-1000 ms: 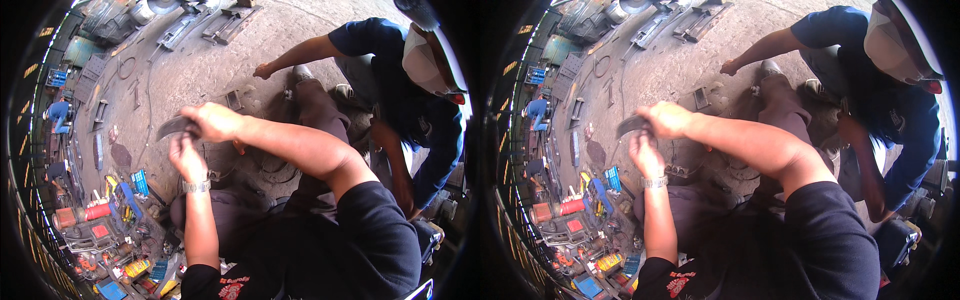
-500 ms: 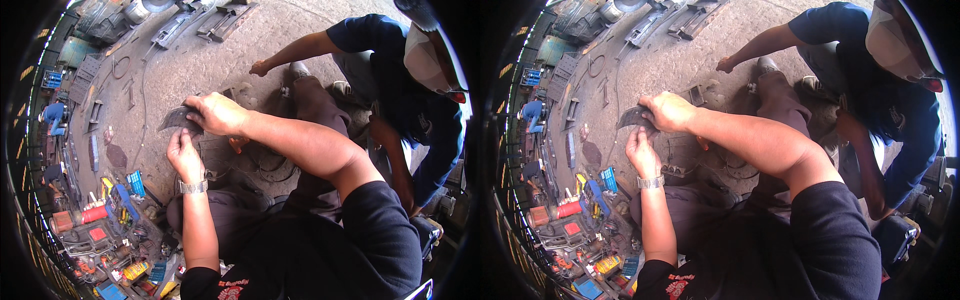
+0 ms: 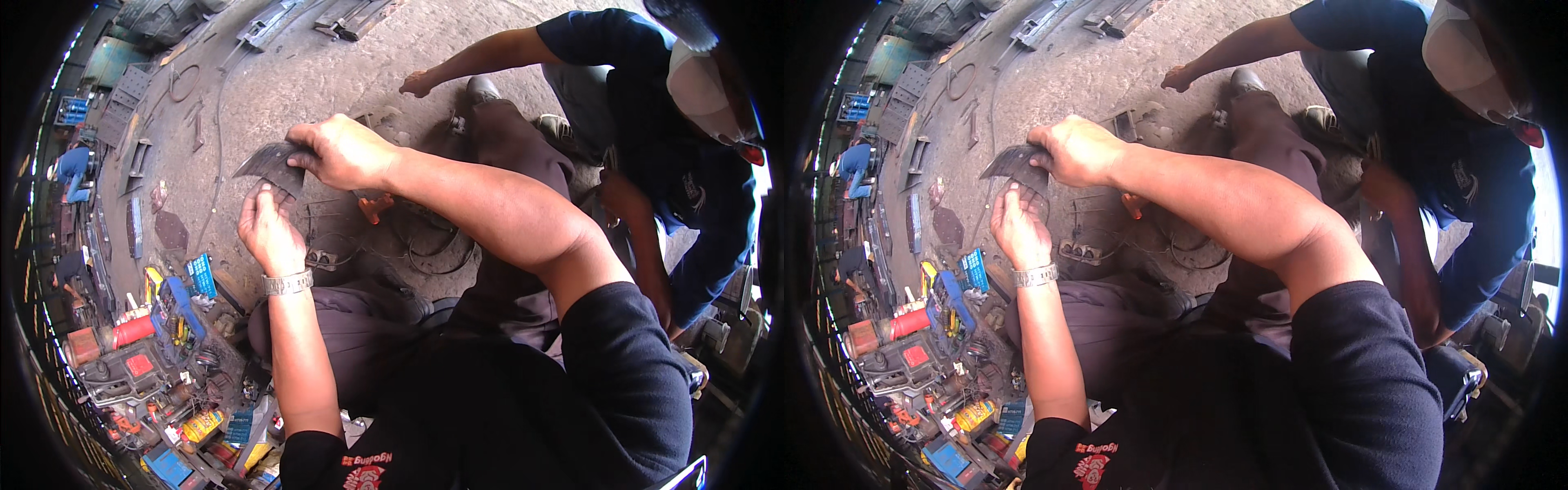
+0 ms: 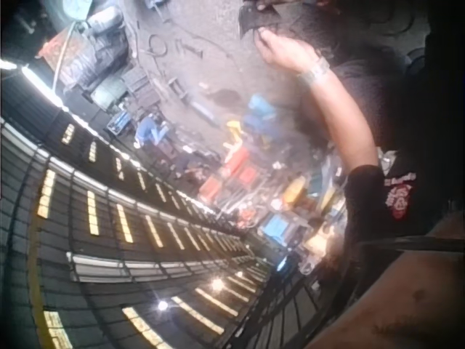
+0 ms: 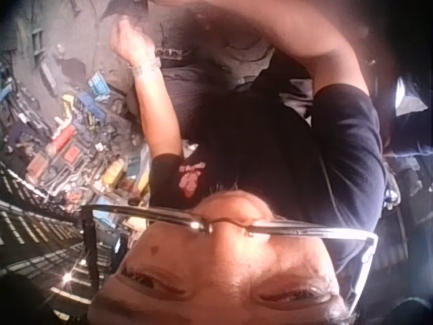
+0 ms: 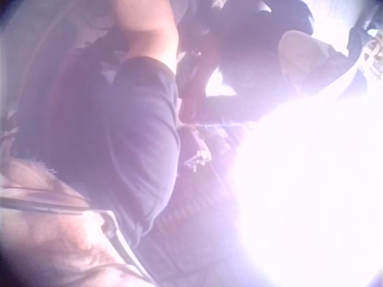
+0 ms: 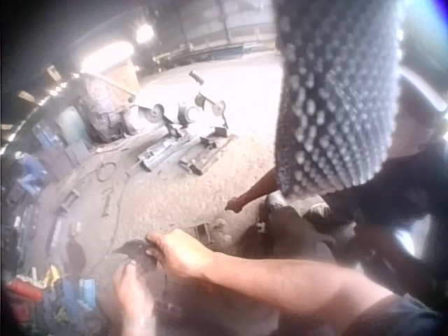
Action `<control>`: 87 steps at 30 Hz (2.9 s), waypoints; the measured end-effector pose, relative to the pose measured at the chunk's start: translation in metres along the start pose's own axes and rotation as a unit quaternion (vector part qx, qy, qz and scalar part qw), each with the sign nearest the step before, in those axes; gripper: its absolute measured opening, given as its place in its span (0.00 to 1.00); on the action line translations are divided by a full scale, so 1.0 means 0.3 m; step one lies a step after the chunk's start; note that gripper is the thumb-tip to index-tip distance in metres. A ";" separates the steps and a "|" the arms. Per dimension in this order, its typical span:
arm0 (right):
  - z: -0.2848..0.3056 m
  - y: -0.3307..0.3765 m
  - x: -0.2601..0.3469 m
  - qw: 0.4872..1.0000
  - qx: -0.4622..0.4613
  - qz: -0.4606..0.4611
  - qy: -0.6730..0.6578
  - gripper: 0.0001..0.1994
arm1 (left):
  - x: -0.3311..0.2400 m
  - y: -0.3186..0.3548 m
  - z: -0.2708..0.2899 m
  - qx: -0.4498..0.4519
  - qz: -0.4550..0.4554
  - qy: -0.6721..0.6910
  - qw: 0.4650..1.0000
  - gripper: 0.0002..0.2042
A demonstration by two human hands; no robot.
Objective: The person sits on the workshop floor and uses a utility knife to scrape and clean the surface of a metal part. They then use pliers to manipulate a small wire or pin on the same part.
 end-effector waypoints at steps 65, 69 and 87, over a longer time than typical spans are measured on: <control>0.017 -0.004 -0.112 0.993 0.036 -0.107 -0.027 0.15 | 0.014 0.007 -0.123 0.132 -0.053 -0.082 0.986 0.09; 0.029 -0.004 -0.099 0.994 0.031 -0.106 -0.004 0.17 | 0.026 -0.012 -0.082 0.137 -0.061 -0.200 0.968 0.04; 0.093 0.034 0.017 0.985 -0.098 0.104 0.096 0.15 | 0.009 0.009 -0.119 0.073 0.117 0.206 0.969 0.16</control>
Point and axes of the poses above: each hand's wrist, its own y-axis away from the middle knuckle, its own z-axis out of the back of the hand, x = y × z, the point moved 10 cm from there along -y, towards the middle knuckle, and after that the axes turned 10 degrees about -z, right-handed, at the moved point
